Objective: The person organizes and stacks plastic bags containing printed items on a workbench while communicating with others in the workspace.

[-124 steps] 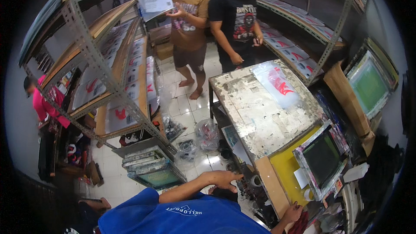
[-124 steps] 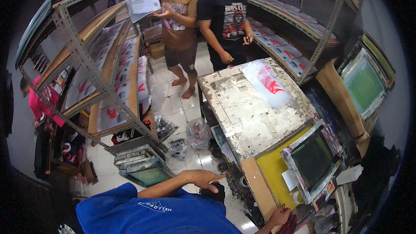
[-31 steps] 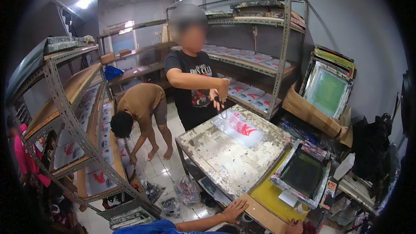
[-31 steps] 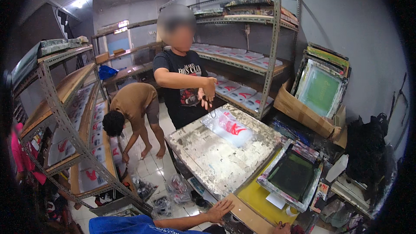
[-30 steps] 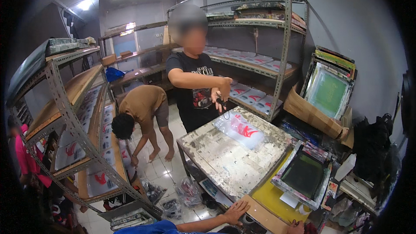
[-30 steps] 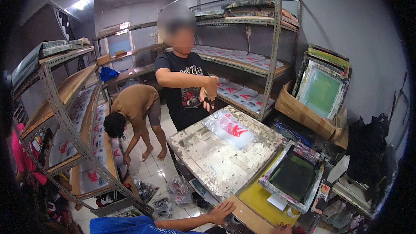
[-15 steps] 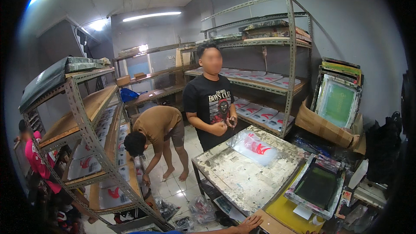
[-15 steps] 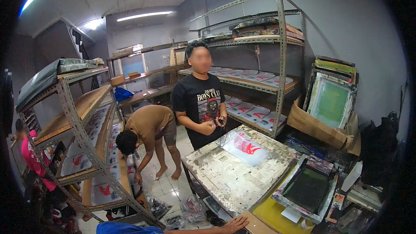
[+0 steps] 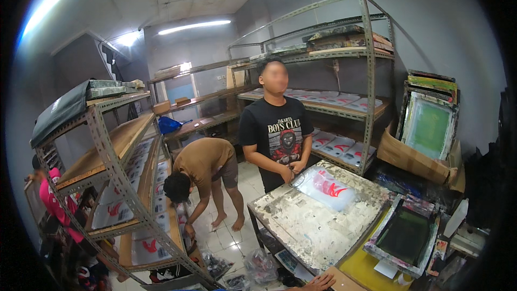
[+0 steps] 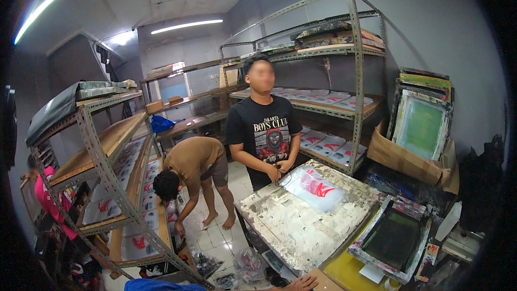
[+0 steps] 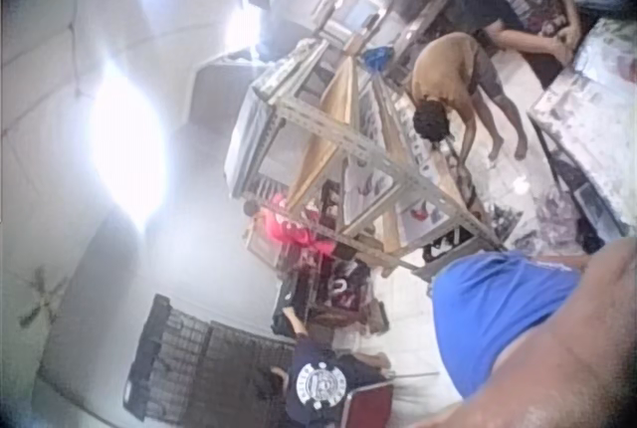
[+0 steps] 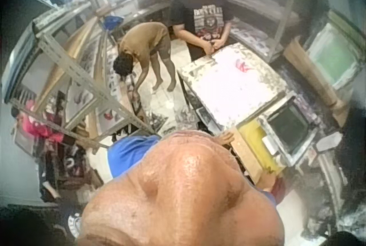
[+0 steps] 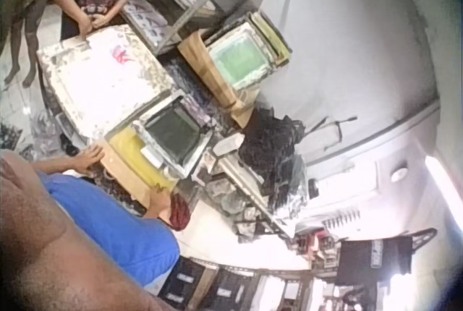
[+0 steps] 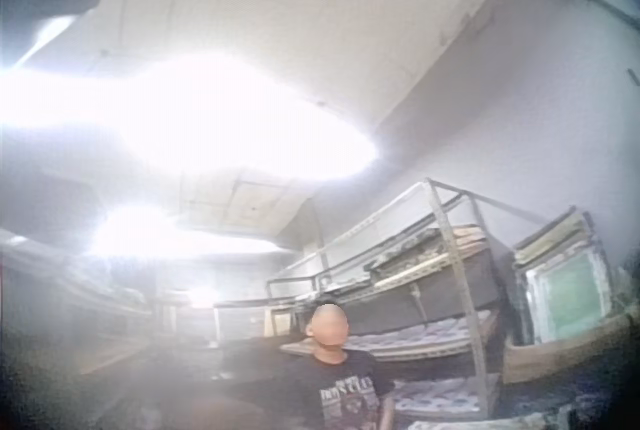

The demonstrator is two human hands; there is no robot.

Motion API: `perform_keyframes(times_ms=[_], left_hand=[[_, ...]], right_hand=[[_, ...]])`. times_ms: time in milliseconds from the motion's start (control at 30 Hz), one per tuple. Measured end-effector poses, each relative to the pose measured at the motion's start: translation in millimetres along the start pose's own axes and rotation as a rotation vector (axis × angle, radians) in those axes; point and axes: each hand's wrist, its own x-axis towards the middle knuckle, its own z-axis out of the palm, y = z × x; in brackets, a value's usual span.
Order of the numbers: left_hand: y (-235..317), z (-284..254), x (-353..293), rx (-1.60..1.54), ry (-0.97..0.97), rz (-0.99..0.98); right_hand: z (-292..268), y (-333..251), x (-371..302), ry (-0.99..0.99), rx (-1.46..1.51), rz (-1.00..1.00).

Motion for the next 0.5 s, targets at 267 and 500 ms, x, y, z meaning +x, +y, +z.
perform_keyframes(times_ms=[267, 500], left_hand=[[10.1, -18.9, -0.8, -0.020, -0.024, -0.028], [13.8, -27.1, -15.5, -0.046, -0.060, -0.060]], right_hand=[[-5.1, -9.3, -2.9, 0.083, -0.057, 0.016], [-2.0, -15.5, -0.1, 0.210, -0.117, -0.087]])
